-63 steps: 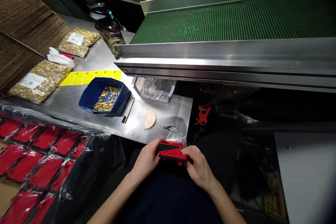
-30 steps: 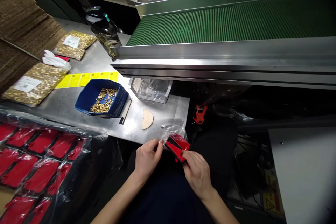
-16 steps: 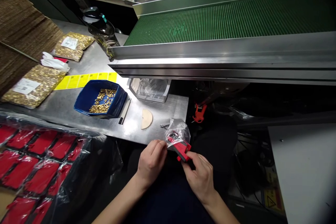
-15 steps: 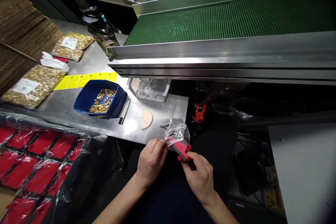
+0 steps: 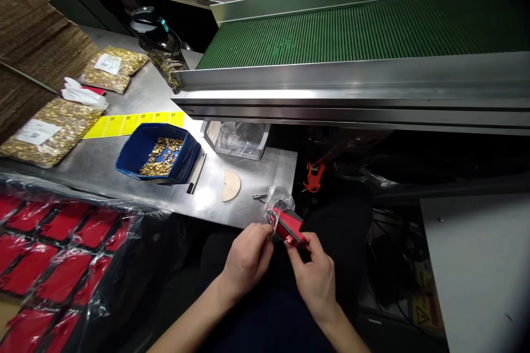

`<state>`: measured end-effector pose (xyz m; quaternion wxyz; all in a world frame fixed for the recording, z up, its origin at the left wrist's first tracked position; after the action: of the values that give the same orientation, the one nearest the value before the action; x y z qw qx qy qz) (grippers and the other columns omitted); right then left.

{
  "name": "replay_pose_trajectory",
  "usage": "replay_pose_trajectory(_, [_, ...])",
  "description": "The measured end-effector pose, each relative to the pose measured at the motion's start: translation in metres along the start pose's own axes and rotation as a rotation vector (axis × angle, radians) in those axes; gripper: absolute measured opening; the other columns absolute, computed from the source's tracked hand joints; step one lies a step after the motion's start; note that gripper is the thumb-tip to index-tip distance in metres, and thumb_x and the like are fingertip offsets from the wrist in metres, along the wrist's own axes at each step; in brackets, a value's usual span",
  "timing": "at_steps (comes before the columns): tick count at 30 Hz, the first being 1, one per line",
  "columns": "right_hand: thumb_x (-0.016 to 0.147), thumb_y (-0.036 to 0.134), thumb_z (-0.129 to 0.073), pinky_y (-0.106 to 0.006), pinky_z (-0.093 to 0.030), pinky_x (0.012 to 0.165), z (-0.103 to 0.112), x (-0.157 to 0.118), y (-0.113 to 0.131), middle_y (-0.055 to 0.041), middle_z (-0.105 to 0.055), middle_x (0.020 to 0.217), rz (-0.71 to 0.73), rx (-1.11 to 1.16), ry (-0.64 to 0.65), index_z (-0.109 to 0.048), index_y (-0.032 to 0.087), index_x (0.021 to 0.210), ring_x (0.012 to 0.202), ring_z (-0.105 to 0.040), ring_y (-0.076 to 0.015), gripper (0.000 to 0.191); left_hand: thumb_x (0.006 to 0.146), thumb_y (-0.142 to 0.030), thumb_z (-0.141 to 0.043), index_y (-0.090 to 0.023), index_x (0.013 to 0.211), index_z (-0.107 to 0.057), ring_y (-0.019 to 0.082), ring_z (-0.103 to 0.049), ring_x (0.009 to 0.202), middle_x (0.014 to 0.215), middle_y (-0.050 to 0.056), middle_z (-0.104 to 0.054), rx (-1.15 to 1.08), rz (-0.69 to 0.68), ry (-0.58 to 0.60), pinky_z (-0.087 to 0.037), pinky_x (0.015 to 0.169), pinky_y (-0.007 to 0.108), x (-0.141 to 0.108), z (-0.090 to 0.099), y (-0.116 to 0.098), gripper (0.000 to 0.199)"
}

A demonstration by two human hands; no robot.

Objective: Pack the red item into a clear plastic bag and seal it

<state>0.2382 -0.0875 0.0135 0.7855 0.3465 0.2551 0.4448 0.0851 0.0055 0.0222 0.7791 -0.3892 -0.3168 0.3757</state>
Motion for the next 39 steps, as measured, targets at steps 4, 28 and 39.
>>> replay_pose_trajectory(4, [0.099,0.029,-0.058,-0.027,-0.049,0.068,-0.004,-0.004,0.008,0.0002,-0.075,0.081,0.184,-0.095,0.018,-0.063,0.023,0.103,0.069,-0.072,-0.0192,0.009,0.098,-0.007,-0.047,-0.021,0.109,-0.057,0.017,-0.061,0.079,0.09,0.005,-0.064,-0.071,-0.045,-0.077,-0.051,0.073,0.029,-0.005,-0.002,-0.008,0.02])
replay_pose_trajectory(28, [0.097,0.006,-0.048,-0.045,-0.05,0.093,-0.018,0.026,0.063,-0.0044,-0.069,0.097,0.621,-0.631,0.442,-0.062,0.021,0.111,0.092,-0.063,-0.025,0.025,0.101,-0.038,-0.058,-0.022,0.089,-0.061,0.015,-0.056,0.07,0.081,-0.003,-0.06,-0.06,0.451,-0.08,-0.044,0.066,0.027,-0.015,0.029,0.016,0.02])
replay_pose_trajectory(39, [0.095,0.012,-0.051,-0.04,-0.052,0.104,0.002,0.048,0.042,-0.0074,-0.062,0.131,0.162,-0.031,0.475,-0.053,0.026,0.131,0.12,-0.061,-0.0226,0.038,0.103,-0.044,-0.053,-0.022,0.092,-0.058,0.014,-0.051,0.061,0.075,-0.004,-0.057,-0.045,0.587,-0.09,-0.04,0.059,0.025,-0.023,0.032,0.022,0.024])
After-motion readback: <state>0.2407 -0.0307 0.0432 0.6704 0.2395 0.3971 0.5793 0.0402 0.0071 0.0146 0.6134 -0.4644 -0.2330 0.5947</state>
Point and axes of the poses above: each hand's wrist, its own x-axis towards the middle knuckle, its own z-axis out of the back of the hand, y = z × x, the point moved 2 cm from there along x, towards the middle knuckle
